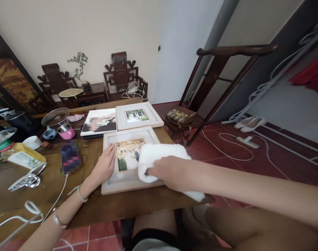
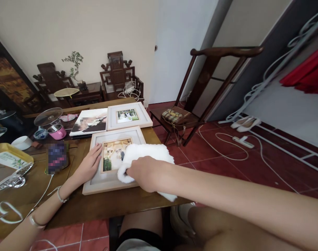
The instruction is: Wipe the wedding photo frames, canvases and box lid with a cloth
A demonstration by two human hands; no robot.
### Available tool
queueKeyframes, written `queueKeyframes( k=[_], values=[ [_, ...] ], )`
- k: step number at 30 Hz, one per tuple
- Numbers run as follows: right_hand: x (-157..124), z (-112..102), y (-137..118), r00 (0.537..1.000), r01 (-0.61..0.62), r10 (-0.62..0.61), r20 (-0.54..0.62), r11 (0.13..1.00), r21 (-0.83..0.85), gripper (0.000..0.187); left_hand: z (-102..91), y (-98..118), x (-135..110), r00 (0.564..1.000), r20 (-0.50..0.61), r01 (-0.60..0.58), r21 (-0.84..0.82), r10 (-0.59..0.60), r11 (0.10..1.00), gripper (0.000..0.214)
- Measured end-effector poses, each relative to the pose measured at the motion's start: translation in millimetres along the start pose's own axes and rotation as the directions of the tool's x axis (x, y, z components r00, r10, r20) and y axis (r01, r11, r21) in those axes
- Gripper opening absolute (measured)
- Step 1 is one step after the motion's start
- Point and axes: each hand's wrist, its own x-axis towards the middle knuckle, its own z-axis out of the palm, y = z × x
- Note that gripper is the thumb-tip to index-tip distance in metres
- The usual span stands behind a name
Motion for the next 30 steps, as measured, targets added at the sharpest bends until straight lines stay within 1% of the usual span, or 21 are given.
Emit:
queueKeyframes(
  k=[2,4,6,8,11,13,14,16,19,21,23,25,27,30],
  values=[
    [11.2,7.8,3.3,0.994,-0.034,0.032,-0.1,0.999,-0.017,0.045,-2.1,-0.3,-0.7,1.0,0.011,-0.011,-0.006,0.011,1.0,0.048],
    [27.2,16.6,9.6,0.972,-0.1,0.086,-0.219,0.994,-0.053,0.047,-3.6,-1.6,-1.6,1.0,0.018,-0.018,-0.009,0.018,1.0,0.048],
    [46.4,24.6,20.6,0.929,-0.155,0.115,-0.353,0.984,-0.087,0.053,-3.8,-3.5,-2.0,1.0,0.019,-0.018,-0.007,0.018,1.0,0.048],
    [66.3,30.7,36.1,0.885,-0.162,0.096,-0.456,0.981,-0.108,0.058,-2.2,-5.8,-1.8,1.0,0.021,-0.015,-0.001,0.015,1.0,0.048],
    [90.9,35.9,60.8,0.837,-0.151,0.045,-0.545,0.977,-0.152,0.06,2.5,-9.8,0.0,0.999,0.035,-0.006,0.021,0.006,1.0,0.049],
    [100.2,37.3,70.9,0.834,-0.157,0.029,-0.551,0.97,-0.187,0.059,6.0,-11.8,1.6,0.999,0.044,-0.009,0.046,0.007,0.999,0.05],
    [101.7,37.2,72.4,0.844,-0.16,0.03,-0.535,0.967,-0.198,0.058,7.4,-12.1,2.2,0.999,0.045,-0.013,0.058,0.011,0.998,0.05],
    [98.1,34.1,67.7,0.874,-0.18,0.073,-0.48,0.967,-0.182,0.055,8.9,-10.7,3.2,0.999,0.041,-0.025,0.075,0.022,0.997,0.051],
    [77.1,20.3,46.5,0.932,-0.197,0.149,-0.332,0.974,-0.117,0.048,7.3,-3.3,3.4,0.999,0.028,-0.04,0.09,0.038,0.995,0.051],
    [57.3,7.3,30.1,0.972,-0.155,0.135,-0.193,0.983,-0.094,0.044,4.1,2.7,3.1,0.999,0.026,-0.049,0.098,0.047,0.994,0.052],
    [37.5,-4.4,16.1,0.996,-0.07,0.066,-0.051,0.994,-0.081,0.042,0.3,7.1,2.7,0.998,0.034,-0.055,0.106,0.051,0.993,0.052],
    [20.5,-12.0,5.3,0.998,0.019,-0.015,0.065,0.998,-0.057,0.041,-2.7,8.5,2.6,0.998,0.044,-0.057,0.114,0.052,0.992,0.051],
    [7.2,-14.7,-3.2,0.988,0.075,-0.071,0.139,0.997,-0.021,0.038,-3.8,7.3,2.9,0.998,0.048,-0.056,0.117,0.051,0.992,0.051],
    [-5.2,-12.8,-13.0,0.982,0.098,-0.098,0.159,0.995,0.012,0.033,-1.6,3.4,4.1,0.998,0.037,-0.054,0.112,0.05,0.992,0.05]
  ],
)
